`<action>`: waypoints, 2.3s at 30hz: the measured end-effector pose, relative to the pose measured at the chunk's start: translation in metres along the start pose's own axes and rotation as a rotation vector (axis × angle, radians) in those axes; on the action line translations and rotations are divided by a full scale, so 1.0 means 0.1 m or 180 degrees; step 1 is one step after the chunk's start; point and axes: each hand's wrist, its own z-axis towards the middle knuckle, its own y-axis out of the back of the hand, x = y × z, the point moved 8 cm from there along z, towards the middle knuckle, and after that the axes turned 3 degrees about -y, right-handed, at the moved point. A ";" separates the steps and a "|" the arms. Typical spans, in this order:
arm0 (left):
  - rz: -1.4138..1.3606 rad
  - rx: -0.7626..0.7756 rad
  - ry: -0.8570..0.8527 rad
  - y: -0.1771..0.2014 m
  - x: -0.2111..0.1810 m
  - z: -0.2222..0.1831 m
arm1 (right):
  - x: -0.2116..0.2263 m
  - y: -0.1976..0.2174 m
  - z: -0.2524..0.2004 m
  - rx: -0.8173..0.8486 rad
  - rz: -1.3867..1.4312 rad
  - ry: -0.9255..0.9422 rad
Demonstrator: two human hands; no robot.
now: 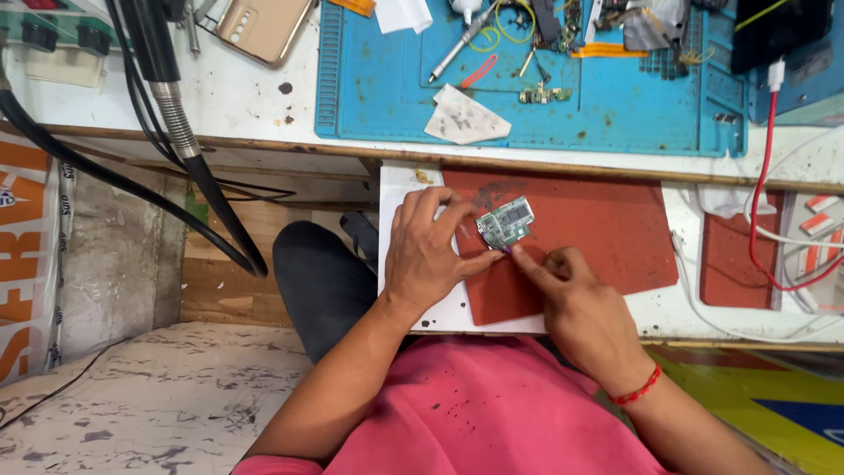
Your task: The person scrubs a small green circuit board with a toothbrush on a red mat. They then use a black air blower to remove debris from the board's surface.
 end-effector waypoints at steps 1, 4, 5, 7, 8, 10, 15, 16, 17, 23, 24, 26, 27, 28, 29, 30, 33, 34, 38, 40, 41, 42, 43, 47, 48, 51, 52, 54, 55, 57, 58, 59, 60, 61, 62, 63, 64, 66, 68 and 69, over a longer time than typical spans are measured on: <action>-0.0011 0.0008 0.0001 -0.01 0.00 0.01 | -0.08 0.01 0.10 -0.0093 -0.0108 -0.0100; 0.0181 -0.0076 -0.0195 0.01 -0.02 -0.02 | -0.16 -0.09 0.17 -0.0058 -0.0214 -0.0227; 0.0200 -0.0002 -0.0145 0.00 -0.03 -0.05 | -0.08 -0.12 0.09 0.0056 -0.0165 -0.0059; 0.0215 0.0113 -0.0120 -0.01 -0.05 -0.01 | -0.12 -0.06 0.15 -0.0019 -0.0162 -0.0103; 0.0224 0.0093 -0.0130 -0.02 -0.05 -0.01 | -0.23 0.01 0.19 -0.0108 -0.0190 -0.0304; 0.0250 0.0057 -0.0133 -0.03 -0.04 -0.02 | -0.25 0.02 0.15 -0.0045 -0.0119 -0.0392; 0.0286 0.0135 -0.0269 -0.01 -0.09 -0.02 | -0.14 -0.04 0.10 0.0132 0.0156 -0.0337; 0.0258 0.0106 -0.0289 -0.01 -0.10 -0.02 | -0.16 -0.02 0.11 0.0028 0.0120 -0.0368; 0.0233 0.0117 -0.0284 -0.03 -0.10 -0.02 | -0.17 -0.01 0.11 -0.0078 0.0084 -0.0399; 0.0223 0.0216 -0.0251 -0.05 -0.09 0.02 | -0.20 0.04 0.13 -0.0313 -0.0059 -0.0369; 0.0241 0.0207 -0.0235 -0.05 -0.08 0.01 | -0.22 0.06 0.14 -0.0393 -0.0092 -0.0372; 0.0276 0.0171 -0.0222 -0.04 -0.08 0.01 | -0.15 -0.02 0.08 -0.0037 -0.0073 -0.0306; 0.0292 0.0143 -0.0224 -0.03 -0.08 0.01 | -0.11 -0.06 0.07 0.0127 -0.0063 -0.0269; 0.0286 0.0120 -0.0213 -0.05 -0.09 0.00 | -0.16 -0.01 0.10 -0.0029 -0.0105 -0.0365; 0.0275 0.0134 -0.0230 -0.06 -0.08 0.00 | -0.24 0.04 0.16 -0.0185 -0.0147 -0.0462; 0.0274 0.0140 -0.0216 -0.07 -0.07 0.00 | -0.28 0.08 0.19 -0.0317 -0.0185 -0.0534; 0.0281 0.0146 -0.0169 -0.05 -0.05 -0.01 | -0.08 -0.04 0.05 0.0067 0.0011 -0.0032; 0.0253 0.0167 -0.0161 -0.07 -0.06 -0.02 | -0.15 -0.01 0.07 -0.0035 -0.0009 -0.0255; 0.0253 0.0106 -0.0211 -0.05 -0.05 -0.03 | -0.26 -0.05 -0.02 0.0119 -0.0024 -0.0562; 0.0278 0.0136 -0.0185 -0.06 -0.06 -0.01 | -0.25 -0.05 -0.02 0.0059 0.0083 -0.0480; 0.0286 0.0111 -0.0217 -0.05 -0.05 0.03 | -0.30 0.00 0.03 -0.0157 0.0152 -0.0476; 0.0267 0.0109 -0.0213 -0.06 -0.04 0.02 | -0.33 0.03 0.01 -0.0329 0.0211 -0.0491; 0.0247 0.0107 -0.0209 -0.07 -0.05 0.00 | -0.29 -0.03 -0.02 -0.0209 0.0228 -0.0349; 0.0274 0.0169 -0.0165 -0.07 -0.04 0.01 | -0.19 -0.01 0.04 -0.0355 0.0176 -0.0125; 0.0234 0.0174 -0.0140 -0.07 -0.03 0.01 | -0.22 0.05 0.05 -0.0492 0.0103 -0.0184; 0.0247 0.0157 -0.0136 -0.07 -0.05 -0.05 | -0.18 -0.06 0.06 0.0154 0.0128 -0.0228; 0.0276 0.0142 -0.0195 -0.06 -0.06 -0.02 | -0.15 -0.05 0.09 0.0177 0.0120 -0.0197; 0.0308 0.0109 -0.0187 -0.04 -0.07 0.01 | -0.12 -0.05 0.09 0.0244 0.0085 -0.0163; 0.0305 0.0099 -0.0178 -0.06 -0.07 0.01 | -0.19 0.00 0.13 0.0035 0.0063 -0.0300; 0.0240 0.0152 -0.0153 -0.08 -0.06 -0.03 | -0.31 0.06 0.18 -0.0289 0.0038 -0.0535; 0.0249 0.0158 -0.0179 -0.06 -0.04 0.00 | -0.24 0.00 0.16 -0.0145 0.0103 -0.0356; 0.0281 0.0166 -0.0149 -0.04 -0.03 0.02 | -0.14 -0.06 0.10 -0.0002 0.0166 -0.0176; 0.0280 0.0187 -0.0127 -0.06 -0.04 0.01 | -0.08 -0.09 0.05 0.0145 0.0210 -0.0026; 0.0279 0.0208 -0.0106 -0.07 -0.05 0.01 | -0.15 -0.04 0.09 -0.0083 0.0207 -0.0158; 0.0269 0.0176 -0.0146 -0.08 -0.06 0.01 | -0.24 0.02 0.14 -0.0286 0.0183 -0.0289; 0.0259 0.0144 -0.0187 -0.07 -0.06 0.00 | -0.31 0.07 0.14 -0.0489 0.0157 -0.0419; 0.0285 0.0105 -0.0226 -0.04 -0.05 0.00 | -0.25 0.00 0.12 -0.0235 0.0165 -0.0285; 0.0307 0.0133 -0.0158 -0.05 -0.07 -0.01 | -0.11 -0.14 0.03 0.0240 0.0181 -0.0034; 0.0285 0.0152 -0.0147 -0.05 -0.07 0.02 | -0.23 -0.01 0.11 -0.0215 0.0143 -0.0269; 0.0249 0.0154 -0.0151 -0.05 -0.05 0.03 | -0.28 0.05 0.11 -0.0433 0.0115 -0.0389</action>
